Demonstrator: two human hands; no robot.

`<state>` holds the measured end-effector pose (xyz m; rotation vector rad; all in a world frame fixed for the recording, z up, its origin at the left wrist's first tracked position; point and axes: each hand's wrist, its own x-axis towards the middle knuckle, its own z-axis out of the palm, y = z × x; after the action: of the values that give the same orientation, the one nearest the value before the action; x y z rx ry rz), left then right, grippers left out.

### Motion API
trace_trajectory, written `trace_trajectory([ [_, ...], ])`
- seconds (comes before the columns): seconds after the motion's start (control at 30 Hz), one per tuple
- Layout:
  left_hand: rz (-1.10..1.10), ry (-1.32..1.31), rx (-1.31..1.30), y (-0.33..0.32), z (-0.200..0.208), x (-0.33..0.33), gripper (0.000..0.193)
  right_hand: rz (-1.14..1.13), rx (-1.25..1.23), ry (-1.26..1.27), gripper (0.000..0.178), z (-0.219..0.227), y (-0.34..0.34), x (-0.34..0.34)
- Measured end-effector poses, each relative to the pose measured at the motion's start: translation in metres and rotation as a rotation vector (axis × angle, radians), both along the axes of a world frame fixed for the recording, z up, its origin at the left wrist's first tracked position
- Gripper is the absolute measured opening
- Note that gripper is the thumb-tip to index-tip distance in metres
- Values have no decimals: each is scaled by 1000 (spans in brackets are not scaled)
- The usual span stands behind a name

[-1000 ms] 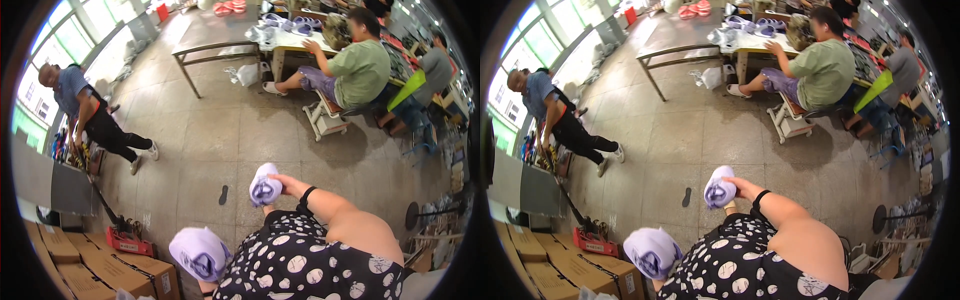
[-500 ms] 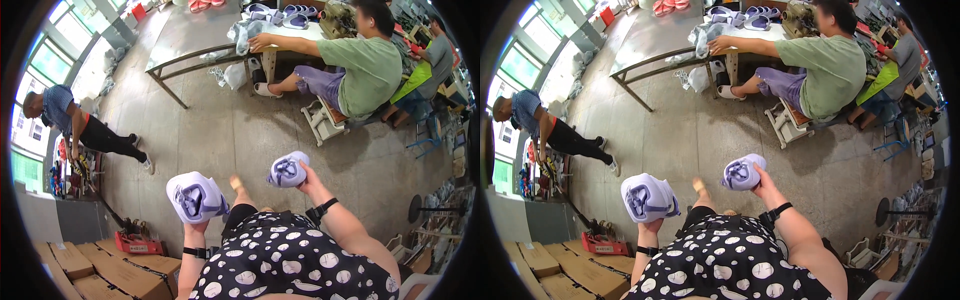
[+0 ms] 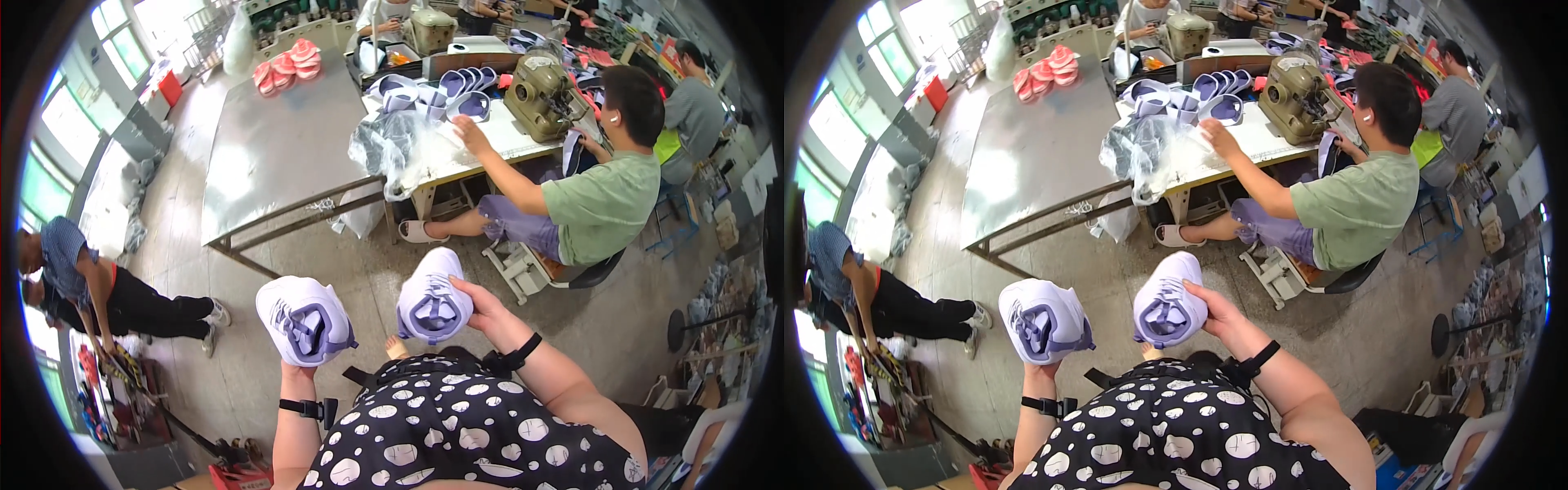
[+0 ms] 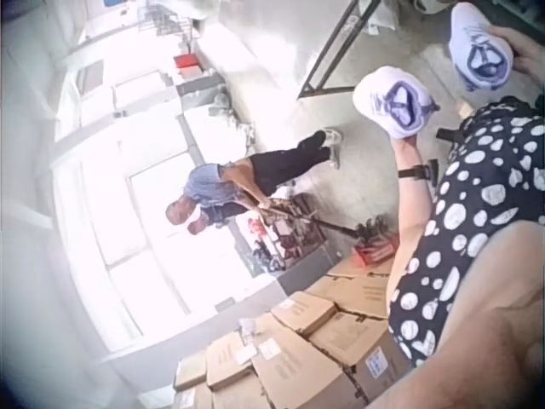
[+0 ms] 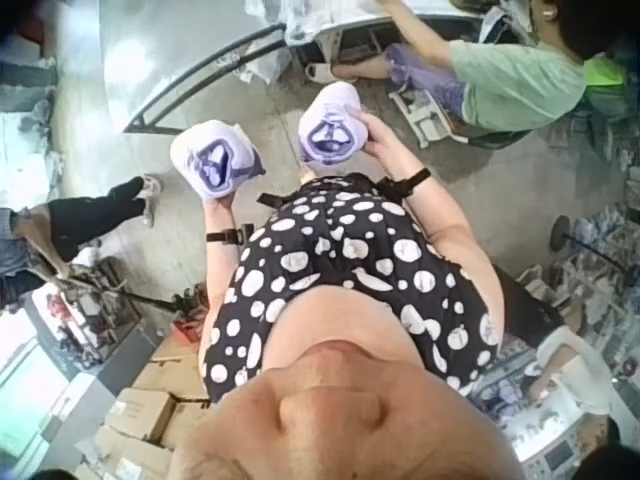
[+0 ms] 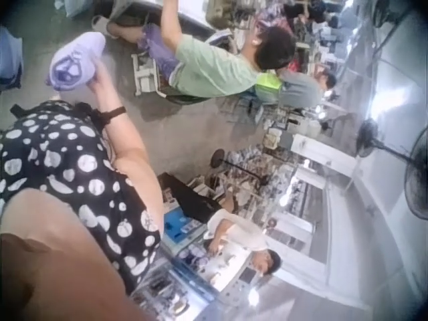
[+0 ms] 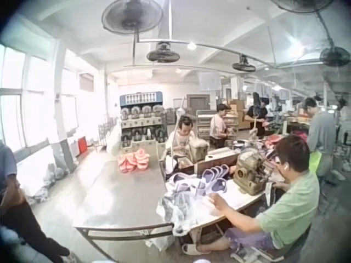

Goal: Operating a heel-lasting machine to shape shoe uppers.

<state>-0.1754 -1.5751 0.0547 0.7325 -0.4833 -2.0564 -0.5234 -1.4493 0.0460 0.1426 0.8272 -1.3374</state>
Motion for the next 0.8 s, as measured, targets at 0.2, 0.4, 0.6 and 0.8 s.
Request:
trace_trajectory([
  [0.2, -130, 69, -20, -115, 2, -58, 49, -206, -116, 67, 45, 40, -118, -52],
  [0.4, -37, 27, 84, -188, -19, -95, 45, -470, -118, 170, 43, 47, -252, -179],
  [0.6, -28, -110, 37, -267, -26, -125, 45, -692, -155, 51, 46, 2, -377, -285],
  [0.8, -99, -216, -12, -365, -1, -208, 44, -1147, 124, -133, 53, -16, -439, -366],
])
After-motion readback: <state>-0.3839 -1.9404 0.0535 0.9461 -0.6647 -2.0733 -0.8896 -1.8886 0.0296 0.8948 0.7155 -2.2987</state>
